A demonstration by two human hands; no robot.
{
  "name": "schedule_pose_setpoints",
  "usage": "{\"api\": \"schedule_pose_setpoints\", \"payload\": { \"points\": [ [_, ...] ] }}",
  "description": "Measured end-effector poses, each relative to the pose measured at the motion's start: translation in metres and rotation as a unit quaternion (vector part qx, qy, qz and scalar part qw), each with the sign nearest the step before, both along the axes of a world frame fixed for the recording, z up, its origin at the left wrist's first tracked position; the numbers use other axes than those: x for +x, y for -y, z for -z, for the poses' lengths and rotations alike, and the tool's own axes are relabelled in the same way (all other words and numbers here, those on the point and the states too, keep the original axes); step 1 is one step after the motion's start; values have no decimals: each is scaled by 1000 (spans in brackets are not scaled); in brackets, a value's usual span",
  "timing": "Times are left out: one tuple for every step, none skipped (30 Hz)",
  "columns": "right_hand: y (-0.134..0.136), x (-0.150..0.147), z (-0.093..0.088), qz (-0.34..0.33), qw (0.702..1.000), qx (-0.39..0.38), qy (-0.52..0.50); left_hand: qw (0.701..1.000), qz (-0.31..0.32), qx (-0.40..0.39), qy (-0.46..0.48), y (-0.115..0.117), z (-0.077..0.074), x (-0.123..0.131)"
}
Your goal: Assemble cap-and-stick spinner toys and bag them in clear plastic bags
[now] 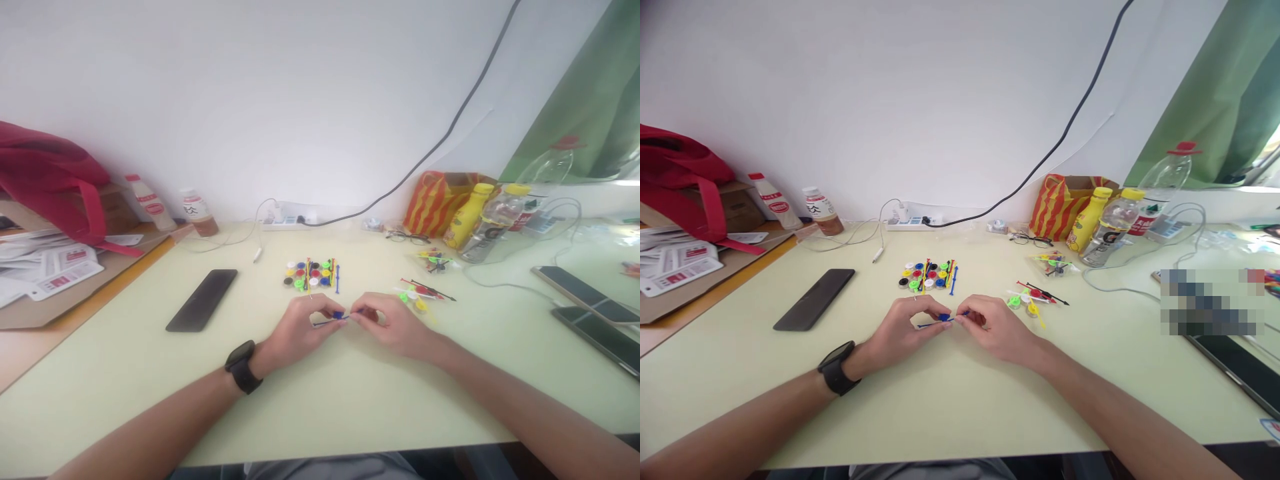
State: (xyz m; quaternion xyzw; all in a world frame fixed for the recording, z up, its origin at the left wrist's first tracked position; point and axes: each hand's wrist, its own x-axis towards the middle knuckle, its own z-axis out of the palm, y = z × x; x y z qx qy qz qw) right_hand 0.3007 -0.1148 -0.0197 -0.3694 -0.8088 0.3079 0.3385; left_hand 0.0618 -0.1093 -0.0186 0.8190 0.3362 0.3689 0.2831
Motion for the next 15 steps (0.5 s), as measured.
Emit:
{"api": "schedule_pose_setpoints", "payload": {
  "points": [
    [0,0,0,1,1000,-1,-1,1000,-1,-2,1,0,0,0],
    [0,0,0,1,1000,-3,-1,1000,-1,-2,2,0,-1,0],
    [0,0,0,2,1000,-5,-1,1000,1,-3,1,1,-1,0],
    [0,0,0,1,1000,-7,-1,1000,4,-4,0,1,-2,-1],
    [0,0,0,0,1000,-9,0,1000,9,-5,-2,1,-2,-1],
    [0,0,-1,-2,1000,-12,0,1000,13,-7,-4,1,-2,-1],
    [0,0,-1,-3,1000,-14,-1,1000,16,-8,-5,1,-2,-1],
    [0,0,-1,-2,1000,-17,-3,1000,17,-9,-5,1,-2,-1],
    [-1,0,-2,-1,1000,-19,-6,1000,16,-9,-2,1,-1,0],
    [-1,0,-3,1,1000,-20,-10,1000,15,-11,3,1,-1,0],
    [-1,0,-3,3,1000,-22,-15,1000,16,-17,11,1,-1,1],
    [-2,0,-4,5,1000,-23,-21,999,21,-27,24,2,-1,1],
    [-2,0,-4,6,999,-25,-26,998,31,-44,36,2,-1,2],
    [-3,0,-4,6,999,-26,-30,996,45,-65,48,3,-2,3],
    [-4,1,-3,6,999,-27,-35,992,60,-90,59,3,-3,3]
  ]
}}
